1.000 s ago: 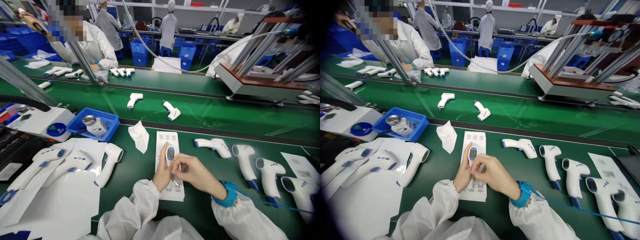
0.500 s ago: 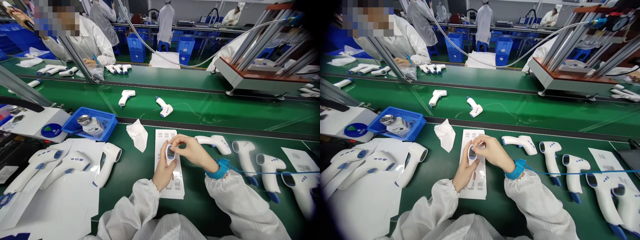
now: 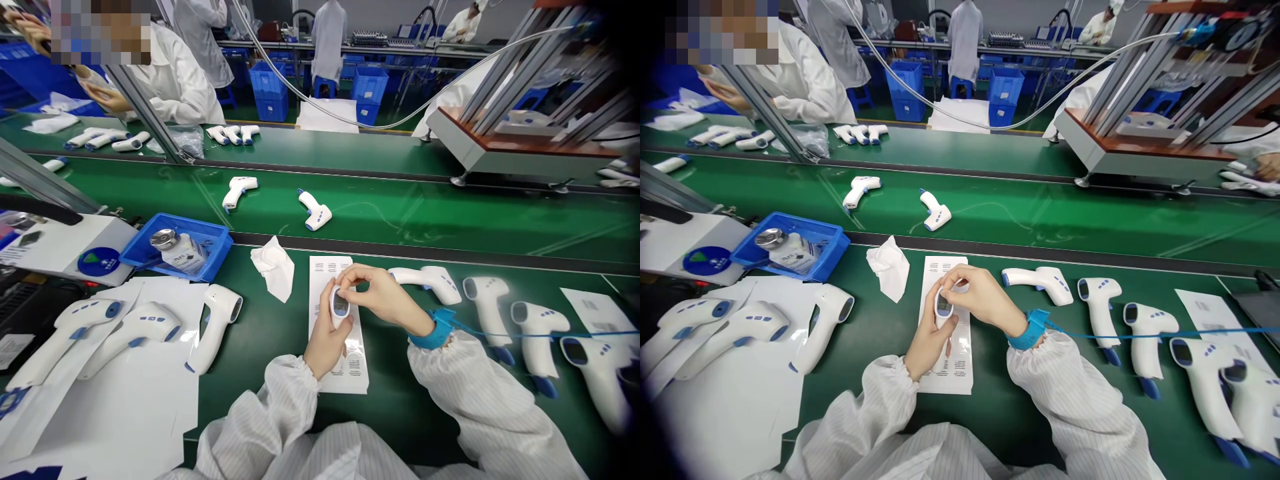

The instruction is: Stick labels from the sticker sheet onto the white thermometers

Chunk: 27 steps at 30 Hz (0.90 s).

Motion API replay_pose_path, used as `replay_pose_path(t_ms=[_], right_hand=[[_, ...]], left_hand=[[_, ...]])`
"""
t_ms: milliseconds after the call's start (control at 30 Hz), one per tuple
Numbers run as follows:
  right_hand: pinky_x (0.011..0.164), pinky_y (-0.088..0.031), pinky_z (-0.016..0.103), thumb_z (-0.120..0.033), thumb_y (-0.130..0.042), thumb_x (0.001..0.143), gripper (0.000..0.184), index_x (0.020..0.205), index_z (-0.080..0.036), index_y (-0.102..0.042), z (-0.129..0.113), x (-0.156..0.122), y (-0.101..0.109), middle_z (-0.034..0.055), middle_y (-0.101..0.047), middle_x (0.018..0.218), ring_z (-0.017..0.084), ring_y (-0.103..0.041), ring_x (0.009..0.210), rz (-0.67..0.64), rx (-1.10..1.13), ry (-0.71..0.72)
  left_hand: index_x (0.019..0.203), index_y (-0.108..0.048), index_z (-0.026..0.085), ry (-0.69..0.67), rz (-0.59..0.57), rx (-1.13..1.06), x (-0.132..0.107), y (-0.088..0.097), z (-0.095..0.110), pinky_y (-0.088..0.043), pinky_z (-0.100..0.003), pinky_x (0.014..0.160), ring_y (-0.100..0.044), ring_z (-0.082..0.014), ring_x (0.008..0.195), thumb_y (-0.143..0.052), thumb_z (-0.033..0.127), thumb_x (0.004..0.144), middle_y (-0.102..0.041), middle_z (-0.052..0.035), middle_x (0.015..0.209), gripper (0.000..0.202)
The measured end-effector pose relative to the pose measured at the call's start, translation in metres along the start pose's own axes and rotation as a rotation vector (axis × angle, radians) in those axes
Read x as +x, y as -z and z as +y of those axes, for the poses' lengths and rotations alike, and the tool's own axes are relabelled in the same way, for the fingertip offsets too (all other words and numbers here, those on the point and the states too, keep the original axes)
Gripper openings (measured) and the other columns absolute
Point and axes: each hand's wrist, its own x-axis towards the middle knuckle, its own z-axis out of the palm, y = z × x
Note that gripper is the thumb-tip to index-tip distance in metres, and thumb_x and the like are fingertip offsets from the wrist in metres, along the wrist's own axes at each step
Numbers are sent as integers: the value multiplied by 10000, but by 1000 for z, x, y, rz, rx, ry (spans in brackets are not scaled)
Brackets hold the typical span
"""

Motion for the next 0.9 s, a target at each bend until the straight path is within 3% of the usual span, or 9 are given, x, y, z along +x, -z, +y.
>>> replay_pose_path(t_ms=[233, 300, 400, 467, 533, 900], right_hand=[[806, -490, 314, -132, -609, 746, 75, 711, -193, -635, 0, -1, 1, 26, -673, 919, 175, -639, 875, -24, 6, -5], [806, -493, 314, -135, -610, 744, 70, 714, -192, -637, 0, -1, 1, 27, -673, 919, 174, -640, 872, -28, -2, -8], [804, -499, 312, -139, -609, 745, 67, 721, -191, -643, 0, 0, 1, 29, -675, 921, 172, -642, 870, -27, -11, -1], [800, -504, 315, -147, -608, 749, 63, 722, -190, -644, 0, 1, 1, 31, -677, 916, 175, -642, 871, -25, -13, 4], [796, -509, 320, -157, -610, 751, 55, 719, -190, -640, 0, 1, 1, 32, -679, 907, 178, -643, 869, -18, -16, 5], [767, -516, 316, -175, -612, 759, 55, 708, -196, -618, 0, 0, -3, 26, -680, 882, 169, -637, 815, 29, -68, 14]], left_hand=[[1478, -186, 447, -22, -44, -71, -2, 2, 3, -450, -200, 385, -537, -47, 557, -515, 191, 859, -180, -55, 1591, 746], [1486, -184, 420, -7, -47, -110, -3, 3, 4, -457, -199, 407, -539, -64, 594, -501, 210, 863, -258, -71, 1549, 730], [1514, -124, 365, 59, -42, -134, -3, 4, 5, -436, -198, 410, -489, -72, 525, -452, 299, 910, -563, -87, 1203, 691], [1523, -90, 355, 90, -33, -121, -3, 3, 5, -419, -204, 397, -421, -70, 447, -399, 342, 937, -596, -26, 910, 662], [1519, -91, 377, 92, -14, -100, -2, 2, 3, -408, -207, 387, -379, -70, 413, -364, 349, 948, -561, 13, 799, 634], [1516, -125, 387, 72, 14, -85, -1, 0, 0, -403, -208, 389, -382, -79, 428, -356, 340, 949, -559, -1, 816, 615]])
